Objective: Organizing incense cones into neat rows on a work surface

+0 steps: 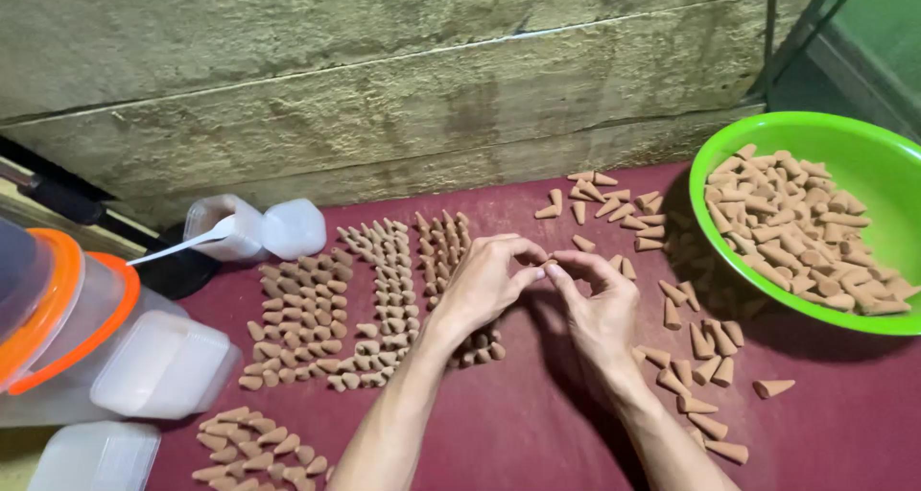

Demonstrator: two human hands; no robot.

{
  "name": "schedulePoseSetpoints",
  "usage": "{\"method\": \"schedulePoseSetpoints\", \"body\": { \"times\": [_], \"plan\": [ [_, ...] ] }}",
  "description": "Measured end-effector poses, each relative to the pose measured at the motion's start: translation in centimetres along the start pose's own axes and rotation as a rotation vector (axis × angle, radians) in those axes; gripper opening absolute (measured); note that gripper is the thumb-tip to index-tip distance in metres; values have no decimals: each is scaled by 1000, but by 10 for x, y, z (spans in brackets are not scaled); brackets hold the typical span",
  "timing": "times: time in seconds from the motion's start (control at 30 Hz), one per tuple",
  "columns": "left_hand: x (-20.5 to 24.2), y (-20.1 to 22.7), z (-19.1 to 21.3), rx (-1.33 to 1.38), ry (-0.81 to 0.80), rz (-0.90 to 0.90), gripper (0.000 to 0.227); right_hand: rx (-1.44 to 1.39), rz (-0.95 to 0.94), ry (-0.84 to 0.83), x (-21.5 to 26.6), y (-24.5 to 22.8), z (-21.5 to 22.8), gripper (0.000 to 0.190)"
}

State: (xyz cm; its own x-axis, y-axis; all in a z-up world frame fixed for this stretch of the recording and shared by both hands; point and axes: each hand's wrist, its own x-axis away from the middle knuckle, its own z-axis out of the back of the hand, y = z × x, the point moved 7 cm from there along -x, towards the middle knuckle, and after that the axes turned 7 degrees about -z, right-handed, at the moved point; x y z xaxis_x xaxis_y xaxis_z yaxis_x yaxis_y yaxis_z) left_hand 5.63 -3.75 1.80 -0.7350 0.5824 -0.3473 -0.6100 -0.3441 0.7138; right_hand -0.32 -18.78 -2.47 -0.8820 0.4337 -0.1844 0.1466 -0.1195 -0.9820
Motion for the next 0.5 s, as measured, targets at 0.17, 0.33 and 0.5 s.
{"method": "schedulePoseSetpoints", "body": {
  "times": [0.17, 0.33, 0.5],
  "plan": [
    [29, -13, 8, -265, -111, 11, 13, 107, 37, -88, 17, -3, -26, 21],
    [61, -62, -7, -486, -161, 27, 19, 210, 98, -181, 22, 12, -47, 19],
    [73, -86, -15, -557, -170, -22, 27, 238, 152, -231, 27, 12, -62, 18]
  ]
}}
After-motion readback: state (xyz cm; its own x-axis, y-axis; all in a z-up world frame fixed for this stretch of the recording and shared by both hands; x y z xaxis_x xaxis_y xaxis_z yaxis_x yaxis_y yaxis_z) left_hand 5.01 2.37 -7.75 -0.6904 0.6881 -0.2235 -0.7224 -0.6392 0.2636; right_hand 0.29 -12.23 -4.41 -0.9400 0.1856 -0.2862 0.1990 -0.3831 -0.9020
